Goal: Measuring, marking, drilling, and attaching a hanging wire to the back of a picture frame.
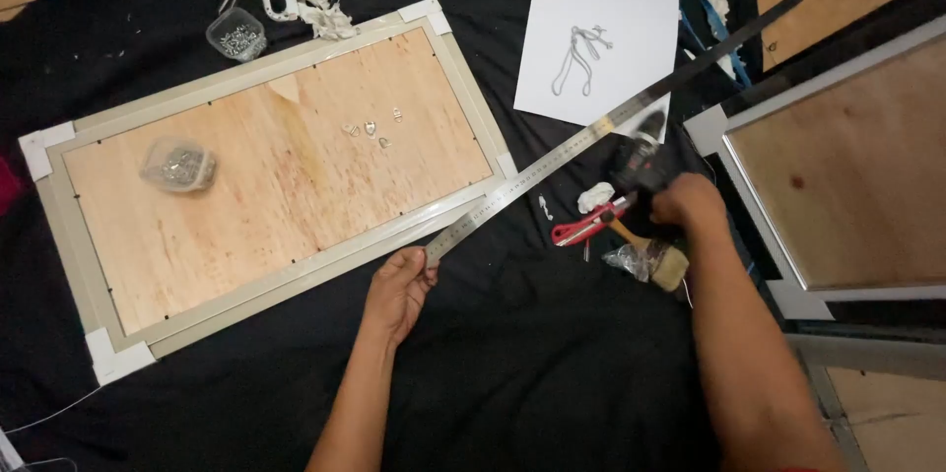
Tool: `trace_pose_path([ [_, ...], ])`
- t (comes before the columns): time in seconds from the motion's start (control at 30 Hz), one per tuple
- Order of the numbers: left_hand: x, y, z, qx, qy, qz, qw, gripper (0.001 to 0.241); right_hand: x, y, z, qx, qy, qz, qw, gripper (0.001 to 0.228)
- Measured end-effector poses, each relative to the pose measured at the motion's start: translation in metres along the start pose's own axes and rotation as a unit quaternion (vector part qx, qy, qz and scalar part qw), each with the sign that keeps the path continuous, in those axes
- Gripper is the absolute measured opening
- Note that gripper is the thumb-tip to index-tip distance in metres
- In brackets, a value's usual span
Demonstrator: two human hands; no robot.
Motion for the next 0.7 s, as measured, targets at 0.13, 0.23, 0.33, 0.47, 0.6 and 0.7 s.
trace_pose_path([
  [0.13, 0.002, 0.002, 0.0, 0.001, 0.011, -0.005, 1.0, 0.01, -0.012, -0.002, -0.008, 0.048, 0.001, -0.028, 0.998, 0.074],
  [0.23, 0.011, 0.008, -0.001, 0.006, 0.018, 0.004, 1.0, 0.01, -0.011, 0.018, -0.03, 0.052, 0.02, -0.08, 0.995, 0.064],
  [0.33, 0.013, 0.008, -0.001, 0.005, 0.026, 0.025, 0.999, 0.012, -0.008, 0.065, -0.016, -0.141, 0.028, 0.028, 0.989, 0.048],
  [0.47, 0.017, 0.002, -0.001, 0.056, 0.059, 0.111, 0.99, 0.015, 0.063, 0.12, 0.013, -0.339, 0.282, 0.414, 0.797, 0.012],
  [0.6, 0.029, 0.011, 0.001, 0.064, 0.076, 0.115, 0.988, 0.02, 0.138, 0.109, 0.051, 0.003, 0.07, 0.474, 0.878, 0.07],
  [0.7, 0.042, 0.024, 0.004, 0.044, 0.106, 0.126, 0.985, 0.019, 0.141, 0.065, 0.158, -0.057, 0.034, 0.342, 0.937, 0.072],
])
Point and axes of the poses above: each hand's wrist, its own z-axis towards the middle knuckle, its own y-axis out of the back of the hand, x = y × z, the point moved 4 cm from there along z, towards the middle knuckle, and after that the axes turned 15 degrees about -y, right-handed, at the moved point
